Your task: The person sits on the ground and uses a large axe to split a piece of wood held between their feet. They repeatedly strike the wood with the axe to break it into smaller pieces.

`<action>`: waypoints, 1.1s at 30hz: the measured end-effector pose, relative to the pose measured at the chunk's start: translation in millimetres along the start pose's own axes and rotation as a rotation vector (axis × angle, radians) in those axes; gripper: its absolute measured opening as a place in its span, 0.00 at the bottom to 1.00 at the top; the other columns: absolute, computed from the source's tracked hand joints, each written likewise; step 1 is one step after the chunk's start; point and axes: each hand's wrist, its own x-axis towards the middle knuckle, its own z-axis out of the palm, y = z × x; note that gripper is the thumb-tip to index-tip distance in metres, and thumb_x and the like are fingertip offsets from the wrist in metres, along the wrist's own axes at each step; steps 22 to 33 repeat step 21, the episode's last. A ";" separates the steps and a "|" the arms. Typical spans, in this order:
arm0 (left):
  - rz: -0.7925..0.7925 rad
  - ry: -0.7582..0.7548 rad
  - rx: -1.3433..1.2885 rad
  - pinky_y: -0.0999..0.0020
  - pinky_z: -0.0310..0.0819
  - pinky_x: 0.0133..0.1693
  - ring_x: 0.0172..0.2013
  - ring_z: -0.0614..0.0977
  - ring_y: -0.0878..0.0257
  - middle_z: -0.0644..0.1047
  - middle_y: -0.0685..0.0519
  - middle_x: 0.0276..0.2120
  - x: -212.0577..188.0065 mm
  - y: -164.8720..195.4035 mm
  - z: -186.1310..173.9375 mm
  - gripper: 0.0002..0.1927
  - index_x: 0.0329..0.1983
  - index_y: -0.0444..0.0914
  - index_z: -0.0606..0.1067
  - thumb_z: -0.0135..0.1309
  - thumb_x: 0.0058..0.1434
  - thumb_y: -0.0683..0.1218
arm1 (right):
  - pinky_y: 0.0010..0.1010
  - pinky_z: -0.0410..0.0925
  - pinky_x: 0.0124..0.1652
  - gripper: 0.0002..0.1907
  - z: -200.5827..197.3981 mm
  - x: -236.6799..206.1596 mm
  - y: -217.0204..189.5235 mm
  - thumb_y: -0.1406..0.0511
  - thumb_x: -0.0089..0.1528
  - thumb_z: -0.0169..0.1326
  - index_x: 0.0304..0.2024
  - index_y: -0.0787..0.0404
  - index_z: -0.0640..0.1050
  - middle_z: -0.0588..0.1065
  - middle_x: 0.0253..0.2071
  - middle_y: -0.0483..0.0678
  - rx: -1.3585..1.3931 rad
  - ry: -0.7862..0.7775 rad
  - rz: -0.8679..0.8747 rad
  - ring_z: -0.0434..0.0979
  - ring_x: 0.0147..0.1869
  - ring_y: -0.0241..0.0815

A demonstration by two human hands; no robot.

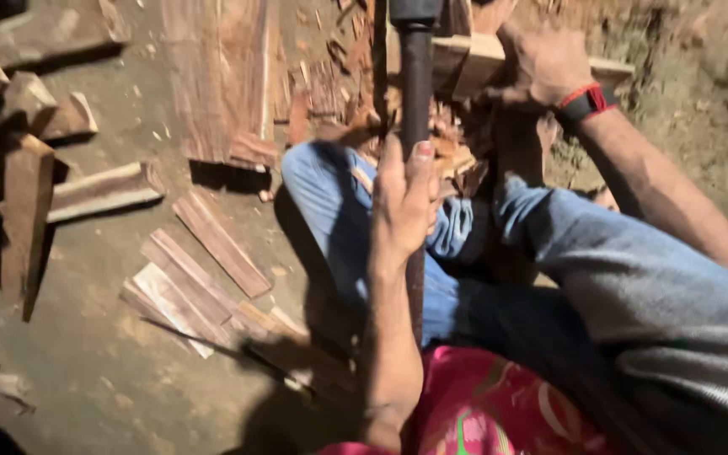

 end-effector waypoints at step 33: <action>-0.157 0.042 0.043 0.74 0.59 0.12 0.14 0.66 0.72 0.64 0.58 0.20 15.7 -34.8 -17.8 0.13 0.47 0.40 0.64 0.43 0.75 0.54 | 0.46 0.74 0.42 0.42 -7.4 -6.2 -10.7 0.45 0.52 0.68 0.63 0.53 0.70 0.81 0.43 0.51 0.053 -0.164 0.134 0.82 0.46 0.52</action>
